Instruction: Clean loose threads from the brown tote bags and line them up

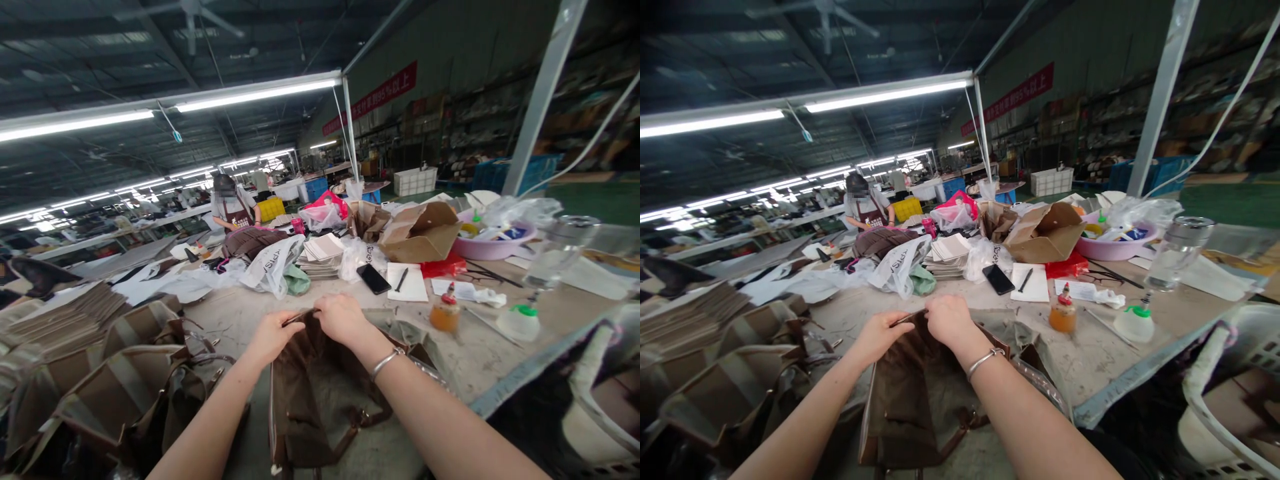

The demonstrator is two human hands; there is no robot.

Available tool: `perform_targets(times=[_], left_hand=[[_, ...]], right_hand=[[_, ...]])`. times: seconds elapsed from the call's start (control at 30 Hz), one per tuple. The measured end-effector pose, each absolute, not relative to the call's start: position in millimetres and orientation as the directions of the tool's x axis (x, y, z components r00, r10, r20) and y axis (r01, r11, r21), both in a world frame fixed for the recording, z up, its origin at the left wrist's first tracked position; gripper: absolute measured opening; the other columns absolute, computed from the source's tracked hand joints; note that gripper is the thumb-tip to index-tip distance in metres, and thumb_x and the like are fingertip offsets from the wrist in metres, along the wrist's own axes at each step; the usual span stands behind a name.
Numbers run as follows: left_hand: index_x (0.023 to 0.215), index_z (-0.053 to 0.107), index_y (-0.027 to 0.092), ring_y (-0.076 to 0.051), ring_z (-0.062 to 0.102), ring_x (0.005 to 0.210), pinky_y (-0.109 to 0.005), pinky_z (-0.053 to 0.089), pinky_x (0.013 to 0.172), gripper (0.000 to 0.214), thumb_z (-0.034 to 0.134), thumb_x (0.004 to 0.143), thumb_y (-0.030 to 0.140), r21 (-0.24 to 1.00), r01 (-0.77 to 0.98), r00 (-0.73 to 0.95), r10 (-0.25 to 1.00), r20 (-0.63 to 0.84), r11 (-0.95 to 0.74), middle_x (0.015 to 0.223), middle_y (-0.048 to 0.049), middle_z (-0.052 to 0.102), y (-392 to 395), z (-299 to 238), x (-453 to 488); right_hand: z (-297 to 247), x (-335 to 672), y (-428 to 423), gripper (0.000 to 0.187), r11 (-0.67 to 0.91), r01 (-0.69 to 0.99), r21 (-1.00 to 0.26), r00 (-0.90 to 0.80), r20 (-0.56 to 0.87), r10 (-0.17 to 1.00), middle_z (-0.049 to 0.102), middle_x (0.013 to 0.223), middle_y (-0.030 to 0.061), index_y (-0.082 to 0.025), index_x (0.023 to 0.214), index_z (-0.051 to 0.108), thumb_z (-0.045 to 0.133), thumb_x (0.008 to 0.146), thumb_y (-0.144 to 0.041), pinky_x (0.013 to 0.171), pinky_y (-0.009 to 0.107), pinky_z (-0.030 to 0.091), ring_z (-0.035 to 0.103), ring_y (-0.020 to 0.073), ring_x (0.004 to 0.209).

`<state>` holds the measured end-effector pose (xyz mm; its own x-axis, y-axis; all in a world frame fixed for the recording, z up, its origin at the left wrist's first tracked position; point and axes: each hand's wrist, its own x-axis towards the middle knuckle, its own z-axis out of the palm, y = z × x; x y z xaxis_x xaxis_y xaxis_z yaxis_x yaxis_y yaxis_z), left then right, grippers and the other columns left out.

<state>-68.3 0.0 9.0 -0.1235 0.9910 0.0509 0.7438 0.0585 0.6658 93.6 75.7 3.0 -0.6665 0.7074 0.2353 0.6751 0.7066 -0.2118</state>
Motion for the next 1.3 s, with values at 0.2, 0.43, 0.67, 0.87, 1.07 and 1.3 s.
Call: perform_targets(times=[0.2,0.43,0.67,0.87,1.07,1.3], left_hand=[[0.077,0.072,0.018,-0.016,0.057,0.061,-0.024,0.039,0.057,0.028,0.051,0.075,0.036,0.566,0.815,-0.212,0.973,0.087,0.127,0.062,0.0015,0.065,4,5,-67],[0.076,0.071,0.016,-0.015,0.054,0.060,-0.023,0.038,0.056,0.030,0.050,0.075,0.038,0.592,0.795,-0.208,0.976,0.060,0.133,0.062,0.0022,0.064,4,6,-70],[0.095,0.069,0.017,-0.019,0.061,0.079,-0.025,0.047,0.071,0.033,0.053,0.076,0.038,0.722,0.690,0.007,0.997,-0.081,0.054,0.086,0.0001,0.070,0,12,-79],[0.114,0.061,0.017,-0.023,0.059,0.100,-0.031,0.043,0.092,0.050,0.065,0.069,0.037,0.647,0.762,0.013,0.999,0.043,-0.038,0.111,-0.0043,0.065,8,11,-71],[0.100,0.068,0.020,-0.020,0.062,0.083,-0.027,0.044,0.076,0.036,0.059,0.074,0.043,0.471,0.882,-0.028,0.996,0.090,-0.018,0.094,-0.0026,0.070,15,16,-61],[0.074,0.070,0.019,-0.016,0.058,0.066,-0.025,0.040,0.064,0.027,0.050,0.081,0.035,0.259,0.965,-0.076,0.985,0.158,0.033,0.066,-0.0027,0.067,22,14,-61]], right_hand=[[0,97,78,0.024,0.696,0.674,-0.248,-0.657,0.229,0.718,0.066,0.095,0.0050,-0.023,0.089,0.064,0.043,0.087,-0.033,0.073,0.029,0.041,0.060,0.0199,0.088],[-6,98,82,0.024,0.712,0.650,-0.268,-0.665,0.254,0.702,0.066,0.093,0.0037,-0.024,0.087,0.064,0.043,0.086,-0.035,0.071,0.028,0.041,0.059,0.0193,0.086],[-2,98,83,0.027,0.713,0.644,-0.279,-0.685,0.206,0.699,0.066,0.096,0.0049,-0.024,0.091,0.066,0.042,0.086,-0.035,0.074,0.028,0.042,0.059,0.0200,0.089],[2,100,89,0.027,0.683,0.674,-0.282,-0.671,0.154,0.725,0.066,0.103,0.0050,-0.025,0.097,0.066,0.043,0.086,-0.035,0.077,0.028,0.042,0.058,0.0205,0.094],[3,103,89,0.025,0.698,0.663,-0.271,-0.677,0.179,0.714,0.067,0.098,0.0053,-0.024,0.092,0.066,0.044,0.086,-0.032,0.074,0.029,0.042,0.059,0.0204,0.091],[0,98,83,0.026,0.714,0.640,-0.284,-0.681,0.222,0.698,0.066,0.096,0.0066,-0.022,0.090,0.066,0.043,0.087,-0.034,0.074,0.028,0.042,0.059,0.0207,0.090]])
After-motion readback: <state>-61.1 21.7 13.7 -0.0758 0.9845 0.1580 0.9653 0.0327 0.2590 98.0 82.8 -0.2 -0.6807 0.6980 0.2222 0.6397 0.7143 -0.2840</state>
